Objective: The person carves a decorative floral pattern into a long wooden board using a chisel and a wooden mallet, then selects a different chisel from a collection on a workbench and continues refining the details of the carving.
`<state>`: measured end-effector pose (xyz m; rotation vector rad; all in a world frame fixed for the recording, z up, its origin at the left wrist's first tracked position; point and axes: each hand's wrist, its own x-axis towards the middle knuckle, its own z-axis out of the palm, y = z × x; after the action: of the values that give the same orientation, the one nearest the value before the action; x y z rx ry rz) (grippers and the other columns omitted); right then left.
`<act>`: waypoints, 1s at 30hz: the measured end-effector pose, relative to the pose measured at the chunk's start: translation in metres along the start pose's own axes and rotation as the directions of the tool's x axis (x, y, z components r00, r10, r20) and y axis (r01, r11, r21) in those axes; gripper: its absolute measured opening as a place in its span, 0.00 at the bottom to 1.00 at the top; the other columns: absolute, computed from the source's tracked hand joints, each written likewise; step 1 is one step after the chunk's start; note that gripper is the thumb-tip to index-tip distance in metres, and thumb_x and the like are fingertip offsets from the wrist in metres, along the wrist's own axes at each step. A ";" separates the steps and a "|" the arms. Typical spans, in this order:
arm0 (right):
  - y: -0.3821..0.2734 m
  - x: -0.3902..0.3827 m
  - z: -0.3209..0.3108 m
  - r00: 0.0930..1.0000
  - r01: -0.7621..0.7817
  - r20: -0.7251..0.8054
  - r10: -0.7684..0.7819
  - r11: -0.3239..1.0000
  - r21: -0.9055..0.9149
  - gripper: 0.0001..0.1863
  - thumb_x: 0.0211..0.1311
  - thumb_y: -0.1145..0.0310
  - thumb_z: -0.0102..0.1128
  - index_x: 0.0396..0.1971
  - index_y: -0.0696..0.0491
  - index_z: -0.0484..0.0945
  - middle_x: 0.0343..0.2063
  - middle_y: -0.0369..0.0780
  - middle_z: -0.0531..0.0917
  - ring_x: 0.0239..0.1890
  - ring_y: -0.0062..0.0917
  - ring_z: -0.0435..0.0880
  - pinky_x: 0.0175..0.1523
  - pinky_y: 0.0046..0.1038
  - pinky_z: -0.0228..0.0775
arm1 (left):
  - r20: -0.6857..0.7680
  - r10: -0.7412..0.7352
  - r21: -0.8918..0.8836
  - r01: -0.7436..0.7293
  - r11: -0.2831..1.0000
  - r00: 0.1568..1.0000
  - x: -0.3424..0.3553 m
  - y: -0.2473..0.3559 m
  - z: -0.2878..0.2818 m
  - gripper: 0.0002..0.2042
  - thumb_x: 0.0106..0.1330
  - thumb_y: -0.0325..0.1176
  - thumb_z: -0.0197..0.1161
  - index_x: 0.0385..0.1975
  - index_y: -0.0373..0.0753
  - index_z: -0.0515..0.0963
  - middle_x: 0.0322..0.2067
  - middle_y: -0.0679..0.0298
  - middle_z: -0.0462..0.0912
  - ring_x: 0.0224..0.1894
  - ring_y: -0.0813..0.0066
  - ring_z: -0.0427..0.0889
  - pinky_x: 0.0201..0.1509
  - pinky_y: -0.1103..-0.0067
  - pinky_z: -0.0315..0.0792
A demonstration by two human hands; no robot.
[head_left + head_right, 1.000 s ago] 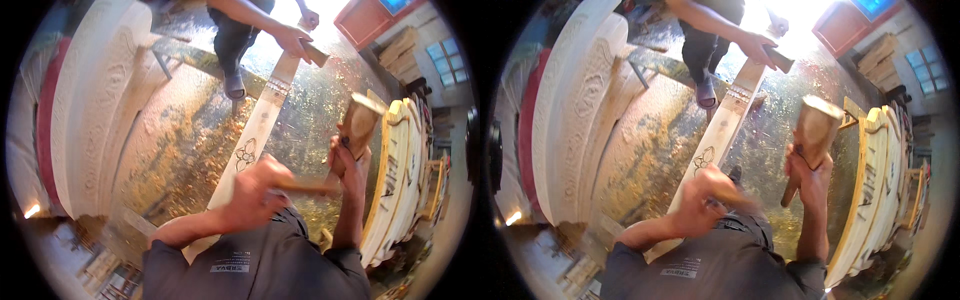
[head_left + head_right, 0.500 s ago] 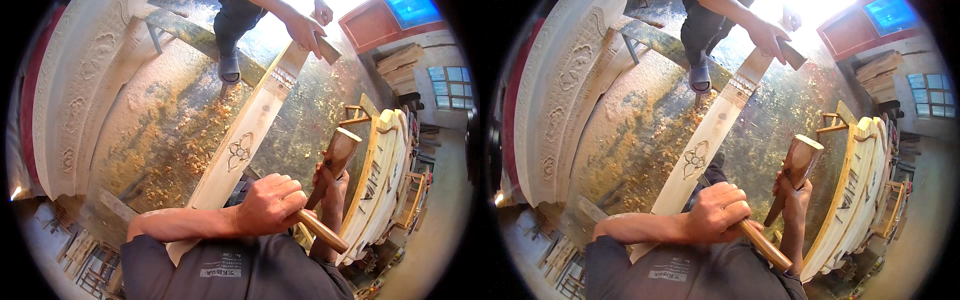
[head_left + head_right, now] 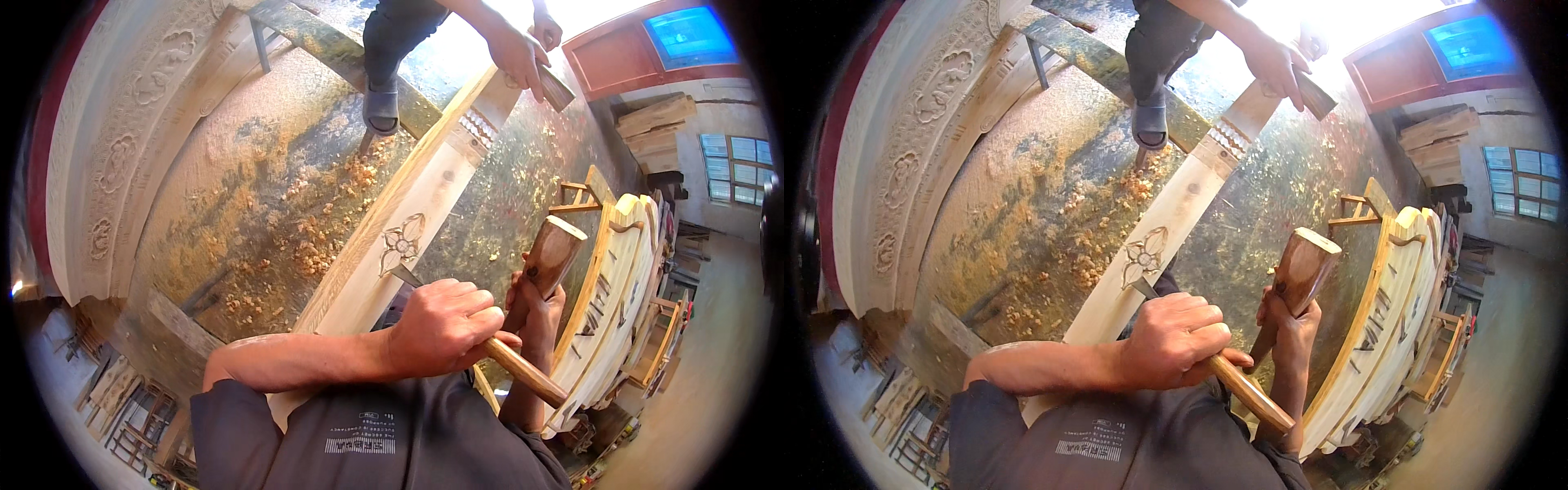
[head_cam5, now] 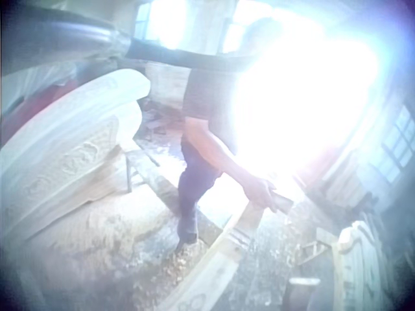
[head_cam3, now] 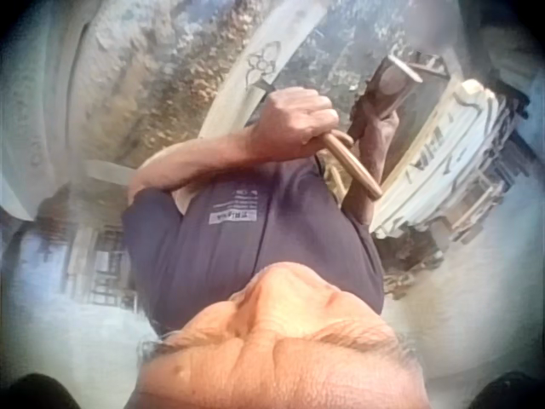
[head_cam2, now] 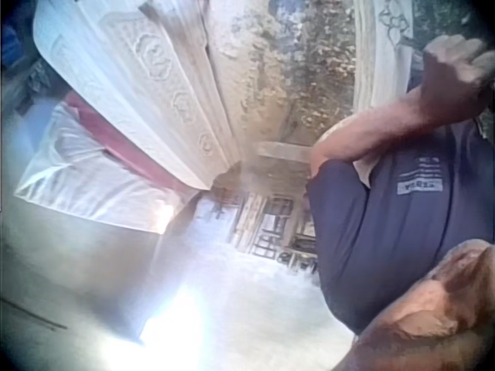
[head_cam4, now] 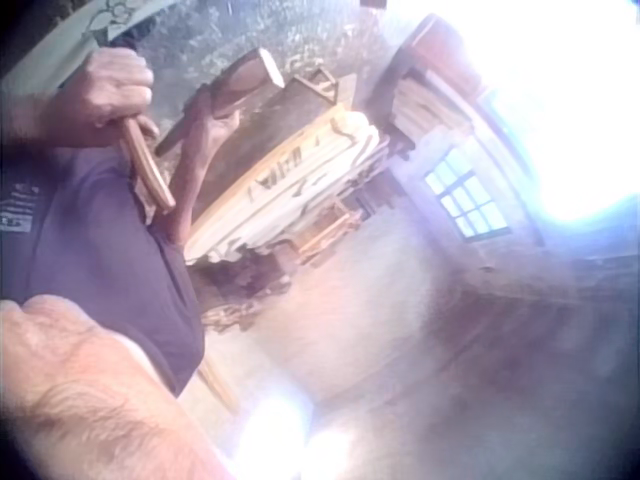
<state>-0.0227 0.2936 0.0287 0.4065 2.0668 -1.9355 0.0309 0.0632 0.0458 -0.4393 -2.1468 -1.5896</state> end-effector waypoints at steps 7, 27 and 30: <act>0.003 -0.001 0.000 1.000 -0.004 -0.002 0.004 0.999 -0.034 0.17 0.67 0.76 0.69 0.54 0.60 0.82 0.34 0.38 0.87 0.27 0.22 0.85 0.32 0.27 0.77 | -0.015 -0.004 -0.003 0.004 1.000 1.000 -0.002 -0.003 0.002 0.23 0.59 0.38 0.81 0.20 0.41 0.67 0.21 0.63 0.65 0.22 0.63 0.72 0.26 0.67 0.65; -0.009 -0.011 -0.014 0.983 0.169 -0.009 -0.186 0.909 -0.380 0.23 0.64 0.79 0.72 0.58 0.61 0.81 0.40 0.40 0.89 0.36 0.23 0.89 0.40 0.27 0.84 | -0.105 -0.038 -0.053 0.032 0.998 0.994 0.004 -0.007 -0.004 0.23 0.61 0.36 0.81 0.20 0.40 0.66 0.20 0.61 0.66 0.21 0.59 0.72 0.25 0.64 0.64; -0.031 -0.018 -0.019 0.732 0.635 -0.037 -0.681 0.700 -0.327 0.37 0.59 0.78 0.78 0.69 0.60 0.71 0.48 0.45 0.86 0.43 0.26 0.89 0.42 0.28 0.86 | -0.125 -0.091 -0.074 0.082 0.994 0.988 0.004 -0.006 -0.013 0.22 0.67 0.40 0.77 0.21 0.40 0.68 0.20 0.60 0.68 0.22 0.58 0.75 0.26 0.63 0.67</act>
<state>-0.0185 0.3108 0.0655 -0.3314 2.8377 -1.9057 0.0265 0.0490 0.0467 -0.2608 -2.0447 -1.6953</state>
